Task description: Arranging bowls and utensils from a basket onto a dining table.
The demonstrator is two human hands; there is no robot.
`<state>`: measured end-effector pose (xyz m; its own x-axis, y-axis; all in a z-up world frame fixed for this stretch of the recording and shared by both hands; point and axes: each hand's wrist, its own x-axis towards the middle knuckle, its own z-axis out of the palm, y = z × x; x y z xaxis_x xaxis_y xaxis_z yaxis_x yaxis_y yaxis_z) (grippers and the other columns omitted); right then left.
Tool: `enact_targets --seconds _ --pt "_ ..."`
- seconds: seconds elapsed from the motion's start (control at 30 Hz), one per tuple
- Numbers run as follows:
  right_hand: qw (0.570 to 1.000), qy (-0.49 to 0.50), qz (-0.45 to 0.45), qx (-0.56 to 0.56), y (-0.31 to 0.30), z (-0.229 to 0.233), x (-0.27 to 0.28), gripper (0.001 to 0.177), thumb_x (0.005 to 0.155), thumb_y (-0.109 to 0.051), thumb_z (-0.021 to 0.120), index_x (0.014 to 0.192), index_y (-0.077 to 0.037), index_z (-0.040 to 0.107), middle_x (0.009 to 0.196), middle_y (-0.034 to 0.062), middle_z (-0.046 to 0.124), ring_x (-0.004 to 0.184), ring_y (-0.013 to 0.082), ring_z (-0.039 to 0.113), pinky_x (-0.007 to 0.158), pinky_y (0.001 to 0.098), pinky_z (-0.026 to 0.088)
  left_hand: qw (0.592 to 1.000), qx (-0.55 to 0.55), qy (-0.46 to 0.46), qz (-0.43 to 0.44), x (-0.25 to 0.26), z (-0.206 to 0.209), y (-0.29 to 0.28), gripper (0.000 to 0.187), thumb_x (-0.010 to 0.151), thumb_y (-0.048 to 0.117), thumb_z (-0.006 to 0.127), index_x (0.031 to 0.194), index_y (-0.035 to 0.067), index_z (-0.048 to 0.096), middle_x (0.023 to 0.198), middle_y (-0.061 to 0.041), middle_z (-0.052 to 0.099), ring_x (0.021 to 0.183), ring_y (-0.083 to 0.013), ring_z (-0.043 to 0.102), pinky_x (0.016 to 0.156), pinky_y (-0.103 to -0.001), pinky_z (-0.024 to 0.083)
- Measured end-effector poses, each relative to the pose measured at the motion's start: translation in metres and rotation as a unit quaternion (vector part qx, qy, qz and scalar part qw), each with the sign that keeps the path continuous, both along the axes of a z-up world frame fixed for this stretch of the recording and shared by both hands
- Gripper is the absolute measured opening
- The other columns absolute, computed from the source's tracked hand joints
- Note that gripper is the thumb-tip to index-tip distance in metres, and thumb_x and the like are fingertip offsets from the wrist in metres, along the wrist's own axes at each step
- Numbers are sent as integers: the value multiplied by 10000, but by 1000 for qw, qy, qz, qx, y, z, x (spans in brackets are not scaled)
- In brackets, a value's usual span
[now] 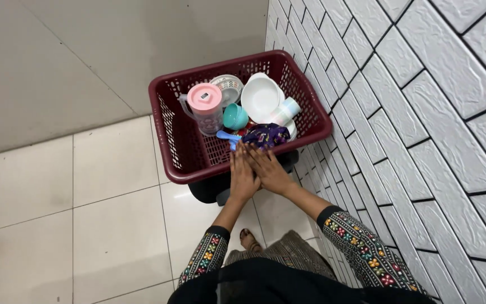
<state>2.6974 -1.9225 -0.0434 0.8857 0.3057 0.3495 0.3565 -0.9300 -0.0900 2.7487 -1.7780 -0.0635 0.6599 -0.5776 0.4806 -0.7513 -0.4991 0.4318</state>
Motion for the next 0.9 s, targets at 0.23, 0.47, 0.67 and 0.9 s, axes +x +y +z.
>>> enact_targets --seconds 0.23,0.47,0.67,0.9 --pt "1000 6 3 19 -47 -30 78 845 850 -107 626 1615 -26 275 1673 187 284 1585 340 209 1252 569 209 995 23 94 10 73 -12 -35 990 843 293 689 1576 -90 144 1653 -292 129 1565 -421 84 1246 -594 68" --pt "976 212 -43 9 -83 -57 156 869 748 -292 813 1487 -81 407 1582 209 332 1507 414 241 1162 608 286 981 112 144 67 145 -42 -56 917 834 190 724 1591 15 236 1645 -217 243 1542 -409 192 1226 -553 218" --pt "921 383 53 -55 -123 -107 183 929 710 -287 850 1516 -142 411 1529 154 406 1412 382 364 1138 577 316 968 77 204 122 213 -134 -75 728 866 112 662 1505 -58 358 1513 -261 437 1446 -443 358 1197 -521 312" --pt "931 342 125 -21 -158 -169 198 527 791 -131 749 1313 -112 679 1029 77 698 1013 252 652 982 471 451 943 42 269 194 242 -194 -84 568 862 -11 575 1427 -20 533 1464 -261 517 1349 -444 488 1149 -476 396"
